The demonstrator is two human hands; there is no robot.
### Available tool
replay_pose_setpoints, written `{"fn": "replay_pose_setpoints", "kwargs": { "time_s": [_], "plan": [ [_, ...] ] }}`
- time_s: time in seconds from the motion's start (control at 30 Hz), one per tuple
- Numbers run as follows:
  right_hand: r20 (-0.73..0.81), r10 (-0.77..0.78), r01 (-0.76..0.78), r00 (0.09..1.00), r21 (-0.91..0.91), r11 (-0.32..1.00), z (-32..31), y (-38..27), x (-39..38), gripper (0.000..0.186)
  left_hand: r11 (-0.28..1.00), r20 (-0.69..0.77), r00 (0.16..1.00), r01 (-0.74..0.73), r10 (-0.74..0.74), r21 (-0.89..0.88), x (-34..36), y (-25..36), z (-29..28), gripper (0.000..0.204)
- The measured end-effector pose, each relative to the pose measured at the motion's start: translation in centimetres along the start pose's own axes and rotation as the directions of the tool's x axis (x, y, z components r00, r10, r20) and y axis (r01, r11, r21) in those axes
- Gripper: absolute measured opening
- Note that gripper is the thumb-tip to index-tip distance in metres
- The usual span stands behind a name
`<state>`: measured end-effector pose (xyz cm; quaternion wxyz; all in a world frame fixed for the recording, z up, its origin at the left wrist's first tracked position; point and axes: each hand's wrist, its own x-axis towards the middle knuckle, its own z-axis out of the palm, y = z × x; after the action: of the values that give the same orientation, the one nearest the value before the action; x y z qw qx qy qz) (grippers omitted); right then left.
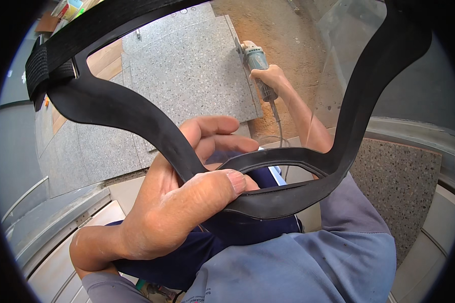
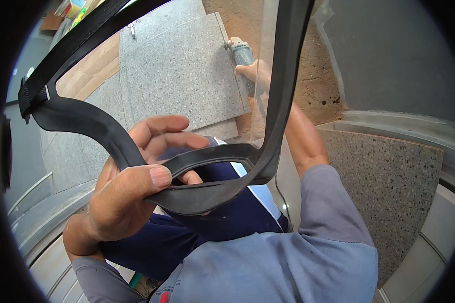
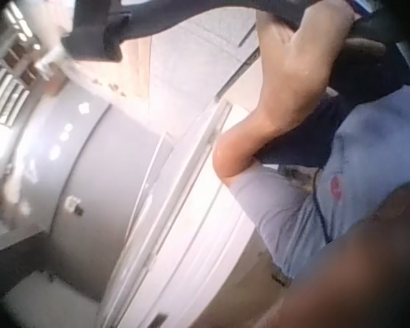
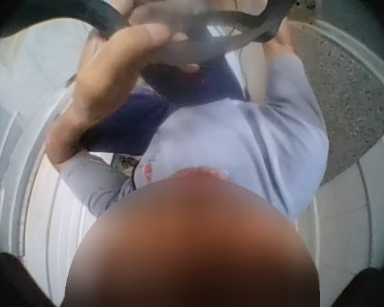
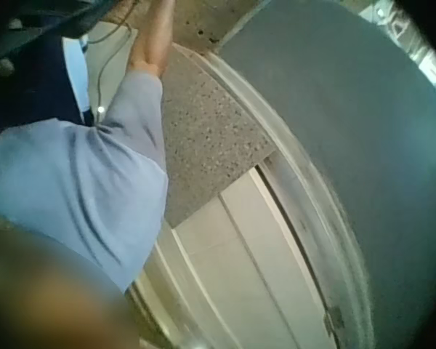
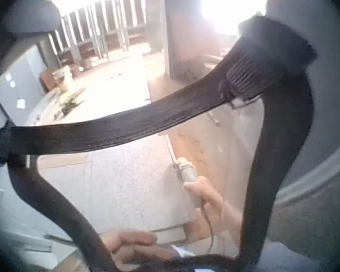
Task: Cutting a large stone or porcelain tile using a power angle grinder.
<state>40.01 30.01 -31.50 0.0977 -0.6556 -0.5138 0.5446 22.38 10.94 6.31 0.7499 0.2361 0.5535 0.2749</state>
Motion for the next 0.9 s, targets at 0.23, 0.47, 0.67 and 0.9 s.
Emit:
{"fn": "replay_pose_setpoints", "kwargs": {
  "time_s": [0.23,0.47,0.67,0.9],
  "plan": [
    [-0.018,-0.025,0.024,1.0,-0.017,1.0,0.0,-0.6,-0.2,0.05,0.999,-0.011,0.999,0.03,-0.03,-0.027,-0.8,-0.1,0.1,0.086],
    [-0.017,-0.01,0.01,1.0,0.004,1.0,0.0,-0.7,-0.1,0.051,0.998,0.022,0.999,0.036,-0.035,-0.059,-1.3,-0.5,-0.1,0.086],
    [-0.014,-0.021,0.021,1.0,0.027,0.999,0.2,-0.7,-0.1,0.05,0.998,0.026,0.999,0.028,-0.026,-0.063,-1.5,-0.8,-0.1,0.086],
    [-0.022,-0.037,0.038,0.999,0.036,0.999,0.4,-0.9,0.2,0.049,0.998,0.025,0.999,0.034,-0.033,-0.057,-1.6,-0.7,-0.3,0.087]
  ]
}}
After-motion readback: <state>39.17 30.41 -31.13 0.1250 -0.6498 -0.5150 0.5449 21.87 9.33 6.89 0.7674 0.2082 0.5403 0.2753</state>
